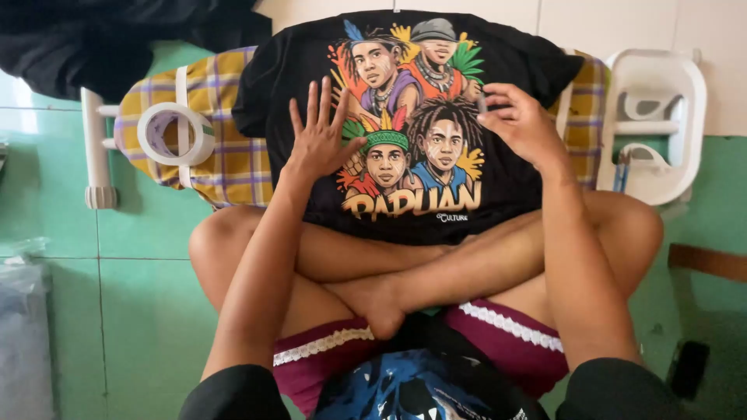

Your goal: Applying small pieces of tape to a t-shirt graphic to mask specific areas for processing.

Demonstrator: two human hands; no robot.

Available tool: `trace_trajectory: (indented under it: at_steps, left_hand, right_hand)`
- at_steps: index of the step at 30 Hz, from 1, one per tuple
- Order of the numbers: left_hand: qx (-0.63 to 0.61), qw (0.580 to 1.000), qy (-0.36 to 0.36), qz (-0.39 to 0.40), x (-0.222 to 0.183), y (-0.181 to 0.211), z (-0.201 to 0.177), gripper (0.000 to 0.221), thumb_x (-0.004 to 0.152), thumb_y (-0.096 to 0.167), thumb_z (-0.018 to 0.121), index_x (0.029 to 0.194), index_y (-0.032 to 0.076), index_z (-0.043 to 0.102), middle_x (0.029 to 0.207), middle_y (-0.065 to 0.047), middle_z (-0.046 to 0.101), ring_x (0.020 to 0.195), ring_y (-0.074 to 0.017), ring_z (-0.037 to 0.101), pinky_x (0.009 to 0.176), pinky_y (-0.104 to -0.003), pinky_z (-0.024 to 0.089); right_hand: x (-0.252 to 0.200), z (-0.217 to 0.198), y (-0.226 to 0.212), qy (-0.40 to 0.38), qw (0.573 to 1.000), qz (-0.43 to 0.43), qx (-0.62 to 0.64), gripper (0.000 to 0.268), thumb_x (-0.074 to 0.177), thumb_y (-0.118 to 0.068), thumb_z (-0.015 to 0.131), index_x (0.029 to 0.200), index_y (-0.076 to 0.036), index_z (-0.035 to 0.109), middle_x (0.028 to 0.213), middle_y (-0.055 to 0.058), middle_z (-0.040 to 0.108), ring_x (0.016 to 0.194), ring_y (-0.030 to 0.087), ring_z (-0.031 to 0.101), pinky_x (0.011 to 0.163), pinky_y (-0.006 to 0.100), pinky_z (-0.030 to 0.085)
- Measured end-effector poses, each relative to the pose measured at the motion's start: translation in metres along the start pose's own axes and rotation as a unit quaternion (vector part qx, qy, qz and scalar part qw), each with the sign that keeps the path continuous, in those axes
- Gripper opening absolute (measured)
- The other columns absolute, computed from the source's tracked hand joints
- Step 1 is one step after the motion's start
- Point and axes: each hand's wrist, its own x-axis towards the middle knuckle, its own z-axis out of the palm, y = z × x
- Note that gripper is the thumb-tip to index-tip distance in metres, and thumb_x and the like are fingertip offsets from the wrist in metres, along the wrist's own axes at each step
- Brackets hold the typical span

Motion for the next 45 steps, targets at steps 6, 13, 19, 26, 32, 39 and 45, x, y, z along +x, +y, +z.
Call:
trace_trajectory:
  at_steps: [6,13,19,26,32,39,45]
  left_hand:
    - [-0.069,0.982,-0.116,-0.129,-0.058,0.006,-0.044,0.092,0.081,0.058,0.077,0.158,0.026,0.039,0.164,-0.011,0.031,0.150,-0.0339,0.034,0.107,-0.073,0.038]
    - [-0.023,0.953,0.125,-0.275,-0.097,-0.068,0.020,0.070,0.076,0.049,0.090,0.120,0.005,0.058,0.111,-0.016,0.058,0.099,-0.0408,0.066,0.083,-0.052,0.057]
    - [-0.126,0.957,0.007,-0.261,-0.101,-0.074,0.043,0.045,0.074,0.056,0.084,0.082,0.014,0.070,0.078,-0.011,0.071,0.083,-0.0410,0.072,0.073,-0.055,0.058]
    - [-0.282,0.916,0.064,-0.279,-0.095,-0.069,0.017,0.025,0.086,0.032,0.067,0.088,0.007,0.065,0.080,-0.025,0.065,0.088,-0.0474,0.067,0.076,-0.057,0.050]
    - [-0.342,0.900,0.029,-0.269,-0.092,-0.060,0.002,0.025,0.085,0.030,0.072,0.092,0.007,0.067,0.077,-0.022,0.065,0.081,-0.0399,0.068,0.073,-0.051,0.051]
    - [-0.571,0.756,0.248,-0.201,-0.092,-0.032,-0.048,0.019,0.100,0.003,0.070,0.093,0.008,0.053,0.074,0.002,0.060,0.067,-0.0076,0.059,0.060,-0.021,0.048]
    - [-0.659,0.631,0.389,-0.126,-0.058,-0.018,-0.076,0.024,0.098,0.011,0.072,0.091,0.016,0.050,0.088,0.002,0.059,0.082,-0.0072,0.055,0.080,-0.025,0.051]
  right_hand:
    - [-0.041,-0.036,0.144,0.126,0.958,0.048,-0.255,0.070,0.089,-0.056,0.078,0.141,-0.013,0.063,0.144,0.020,0.052,0.131,0.044,0.055,0.109,0.054,0.043]
    - [-0.046,-0.014,0.099,0.198,0.923,0.158,-0.292,0.102,0.083,-0.048,0.086,0.149,0.017,0.041,0.157,0.033,0.026,0.137,0.052,0.049,0.109,0.062,0.048]
    - [-0.006,-0.014,0.177,0.220,0.913,0.161,-0.303,0.013,0.088,-0.030,0.067,0.086,-0.029,0.080,0.123,0.005,0.052,0.100,0.045,0.071,0.082,0.062,0.058]
    - [-0.028,-0.012,0.125,0.208,0.929,0.170,-0.255,0.054,0.084,-0.031,0.083,0.130,-0.012,0.062,0.131,0.012,0.047,0.121,0.043,0.061,0.094,0.062,0.054]
    - [-0.013,-0.010,0.139,0.220,0.921,0.176,-0.269,0.015,0.084,-0.030,0.082,0.093,-0.022,0.074,0.116,0.004,0.052,0.110,0.037,0.067,0.085,0.058,0.057]
    - [-0.011,-0.024,0.159,0.371,0.921,-0.009,-0.116,0.025,0.092,-0.030,0.082,0.099,-0.009,0.070,0.107,0.014,0.060,0.106,0.044,0.064,0.088,0.054,0.053]
    - [0.019,-0.031,0.130,0.531,0.822,-0.187,-0.080,0.012,0.094,-0.007,0.077,0.096,-0.008,0.065,0.103,0.012,0.063,0.090,0.033,0.068,0.073,0.045,0.053]
